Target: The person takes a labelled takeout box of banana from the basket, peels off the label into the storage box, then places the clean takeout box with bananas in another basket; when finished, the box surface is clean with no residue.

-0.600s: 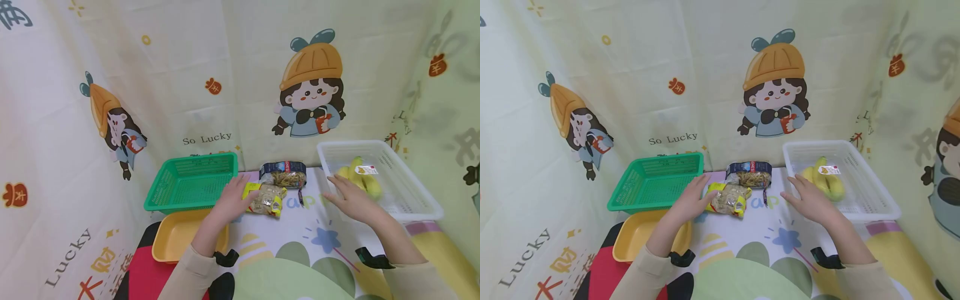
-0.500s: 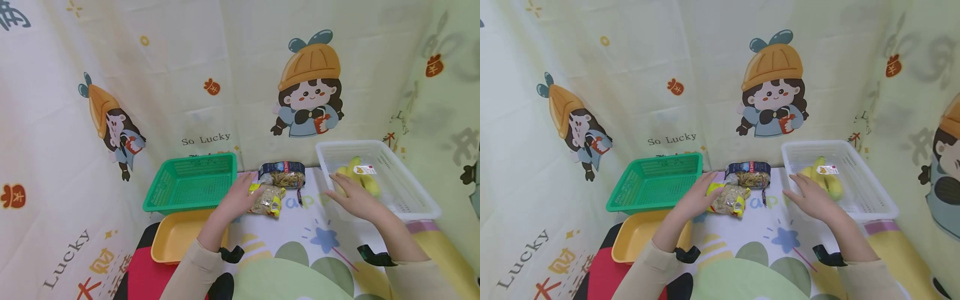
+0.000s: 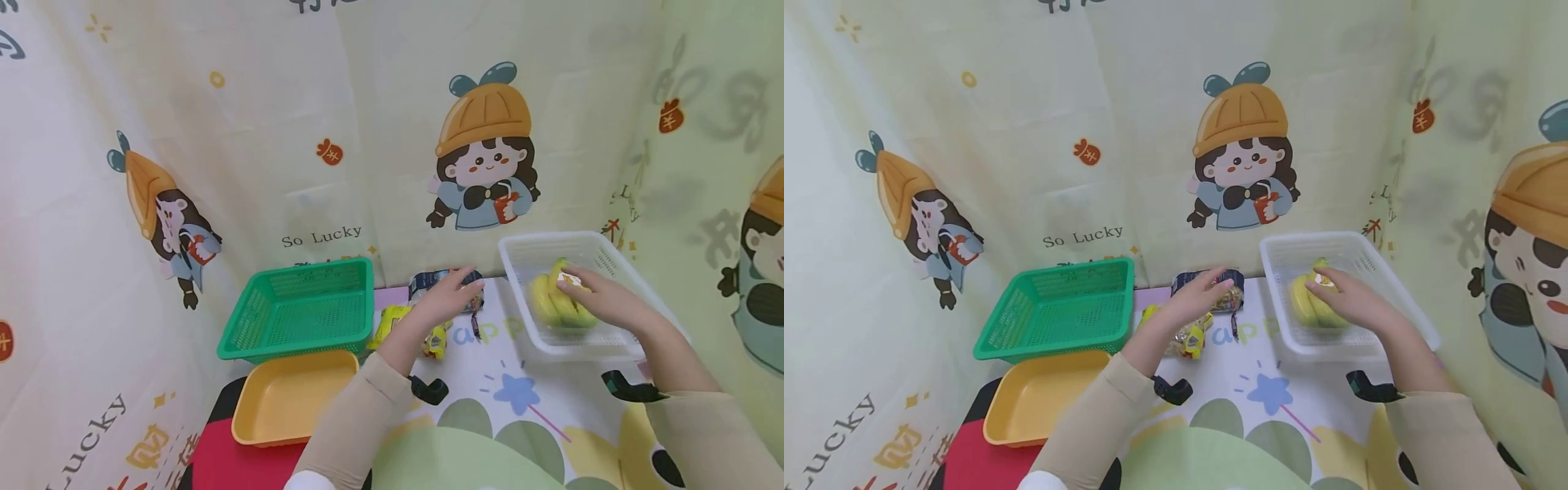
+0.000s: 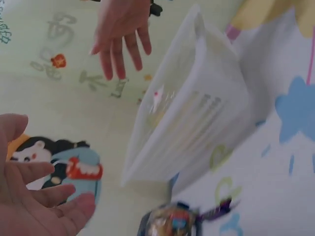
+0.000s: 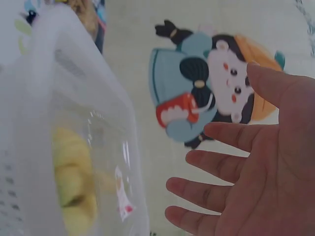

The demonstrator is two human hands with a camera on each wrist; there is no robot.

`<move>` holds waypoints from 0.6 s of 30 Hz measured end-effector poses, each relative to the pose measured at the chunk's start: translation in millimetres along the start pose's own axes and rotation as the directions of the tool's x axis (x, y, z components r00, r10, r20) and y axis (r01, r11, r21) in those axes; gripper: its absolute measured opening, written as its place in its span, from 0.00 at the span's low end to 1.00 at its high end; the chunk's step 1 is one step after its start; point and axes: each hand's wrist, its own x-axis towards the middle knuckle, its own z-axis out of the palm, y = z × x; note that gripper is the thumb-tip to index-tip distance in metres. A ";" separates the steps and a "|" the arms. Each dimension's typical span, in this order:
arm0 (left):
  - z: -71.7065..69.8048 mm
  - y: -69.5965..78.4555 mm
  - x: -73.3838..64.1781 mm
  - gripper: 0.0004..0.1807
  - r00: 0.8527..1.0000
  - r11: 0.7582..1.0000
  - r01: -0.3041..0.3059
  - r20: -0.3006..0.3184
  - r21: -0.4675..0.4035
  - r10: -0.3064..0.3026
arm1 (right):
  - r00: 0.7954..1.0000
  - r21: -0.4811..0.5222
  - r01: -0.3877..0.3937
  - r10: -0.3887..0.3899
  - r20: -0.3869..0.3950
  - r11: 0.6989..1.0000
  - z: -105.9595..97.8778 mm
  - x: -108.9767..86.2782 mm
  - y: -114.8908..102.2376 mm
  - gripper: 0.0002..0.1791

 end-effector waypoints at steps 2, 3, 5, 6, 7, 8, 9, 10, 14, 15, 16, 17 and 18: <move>11.9 8.6 11.3 0.34 1.000 0.996 0.020 -0.003 -0.082 -0.020 | 0.999 0.012 -0.038 0.037 0.026 0.999 -9.2 4.0 9.4 0.42; 18.6 12.3 17.7 0.33 1.000 0.994 0.023 -0.009 -0.103 -0.024 | 0.998 0.017 -0.052 0.051 0.038 0.999 -13.8 6.6 14.3 0.43; 31.9 20.5 30.5 0.32 0.999 0.987 0.031 -0.009 -0.155 -0.033 | 0.994 0.028 -0.091 0.089 0.059 0.996 -22.7 10.9 25.5 0.44; 38.7 23.6 36.5 0.32 0.999 0.984 0.041 -0.014 -0.173 -0.044 | 0.992 0.045 -0.112 0.108 0.072 0.993 -26.6 13.0 30.9 0.45; 45.3 26.6 42.2 0.31 0.998 0.981 0.046 -0.020 -0.186 -0.051 | 0.989 0.064 -0.127 0.122 0.083 0.990 -30.2 15.1 36.1 0.46; 52.0 28.8 48.0 0.31 0.998 0.977 0.053 -0.023 -0.206 -0.059 | 0.987 0.084 -0.140 0.132 0.095 0.987 -33.2 17.2 41.1 0.48; 58.3 30.9 53.3 0.31 0.997 0.972 0.065 -0.031 -0.227 -0.074 | 0.983 0.102 -0.158 0.147 0.109 0.982 -35.8 19.0 45.7 0.49; 64.1 33.1 57.8 0.30 0.995 0.965 0.082 -0.040 -0.250 -0.095 | 0.979 0.126 -0.174 0.159 0.124 0.977 -37.9 20.9 50.3 0.49; 86.3 40.6 74.9 0.28 0.980 0.935 0.141 -0.090 -0.325 -0.179 | 0.962 0.222 -0.239 0.199 0.188 0.945 -42.4 27.8 66.5 0.52; 91.0 42.7 78.3 0.28 0.975 0.927 0.151 -0.102 -0.342 -0.196 | 0.954 0.244 -0.264 0.216 0.206 0.933 -42.8 29.2 70.2 0.52; 95.3 44.9 81.1 0.29 0.972 0.918 0.160 -0.103 -0.362 -0.210 | 0.946 0.265 -0.287 0.230 0.226 0.920 -43.2 30.4 74.2 0.53; 99.3 47.6 83.7 0.29 0.971 0.911 0.165 -0.102 -0.379 -0.218 | 0.937 0.285 -0.313 0.246 0.247 0.906 -43.4 31.4 78.2 0.54; 103.1 50.2 85.3 0.30 0.969 0.902 0.171 -0.099 -0.396 -0.226 | 0.926 0.302 -0.343 0.265 0.269 0.889 -43.4 32.1 82.4 0.55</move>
